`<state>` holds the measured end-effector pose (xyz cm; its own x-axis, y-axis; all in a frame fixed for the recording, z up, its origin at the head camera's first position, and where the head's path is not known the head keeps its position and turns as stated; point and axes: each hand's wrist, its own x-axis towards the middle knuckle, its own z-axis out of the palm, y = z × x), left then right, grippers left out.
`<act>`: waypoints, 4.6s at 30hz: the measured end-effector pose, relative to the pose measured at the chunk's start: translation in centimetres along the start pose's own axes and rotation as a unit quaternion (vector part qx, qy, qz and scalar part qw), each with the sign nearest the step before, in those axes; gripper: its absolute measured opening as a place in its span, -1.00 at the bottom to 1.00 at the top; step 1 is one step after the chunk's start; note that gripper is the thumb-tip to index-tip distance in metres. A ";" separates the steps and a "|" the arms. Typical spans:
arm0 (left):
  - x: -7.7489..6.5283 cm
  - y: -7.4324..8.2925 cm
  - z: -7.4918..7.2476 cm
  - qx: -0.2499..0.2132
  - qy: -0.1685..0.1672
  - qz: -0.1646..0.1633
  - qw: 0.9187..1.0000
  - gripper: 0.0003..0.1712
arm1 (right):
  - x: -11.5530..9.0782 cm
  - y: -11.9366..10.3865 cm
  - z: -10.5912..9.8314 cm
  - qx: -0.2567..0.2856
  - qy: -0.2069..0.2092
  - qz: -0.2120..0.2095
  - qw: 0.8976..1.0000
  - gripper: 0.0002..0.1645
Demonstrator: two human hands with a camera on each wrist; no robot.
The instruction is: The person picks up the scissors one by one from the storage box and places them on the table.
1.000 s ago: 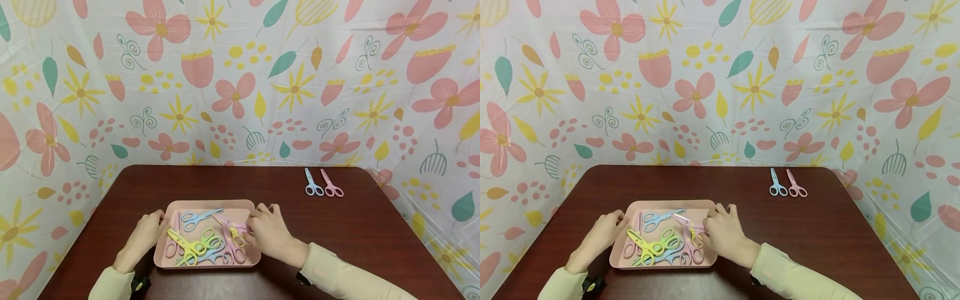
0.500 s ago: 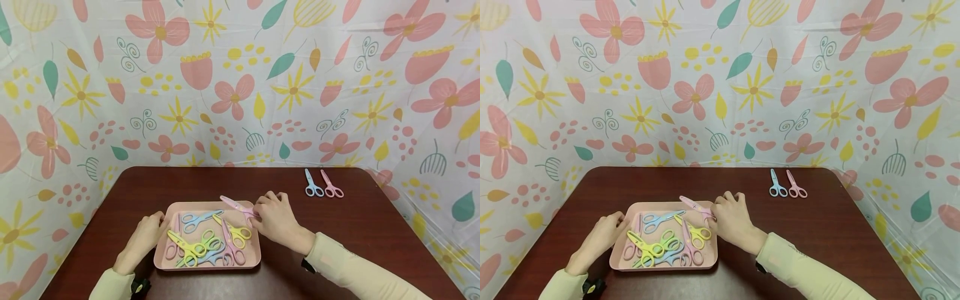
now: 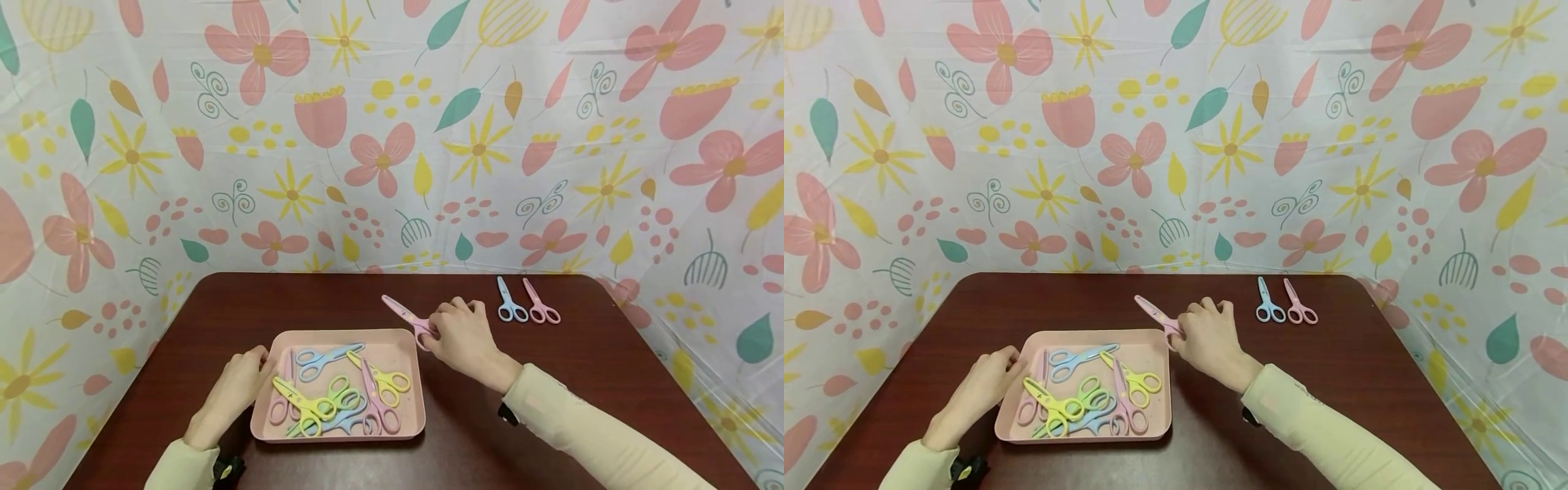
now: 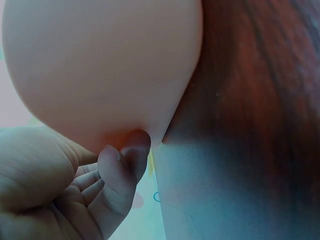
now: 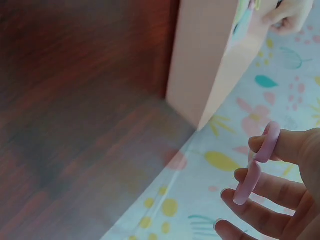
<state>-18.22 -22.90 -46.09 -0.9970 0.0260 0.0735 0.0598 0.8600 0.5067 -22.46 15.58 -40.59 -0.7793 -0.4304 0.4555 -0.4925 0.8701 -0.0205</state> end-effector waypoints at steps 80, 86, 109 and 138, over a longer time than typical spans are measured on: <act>0.0 0.0 0.2 -0.001 0.012 0.004 1.000 -0.84 | 2.1 12.6 7.0 -0.081 -0.157 0.255 0.951 -0.65; -0.1 0.1 0.1 0.002 0.012 0.004 1.000 -0.85 | 2.3 12.0 7.0 -0.080 -0.172 0.251 0.949 -0.64; 0.0 0.0 0.0 -0.010 -0.007 0.000 1.000 -0.78 | 2.3 11.9 7.4 -0.073 -0.168 0.264 0.947 -0.64; 0.0 -0.1 0.0 0.000 0.016 0.016 1.000 -0.81 | 2.6 -1.1 3.9 -0.046 -0.013 0.047 0.998 -0.76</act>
<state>-18.23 -22.93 -46.15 -0.9923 0.0375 0.1177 0.0921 0.8594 0.5030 -25.41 12.54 -42.87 -0.8303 -0.3510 0.4330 -0.3802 0.9247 0.0205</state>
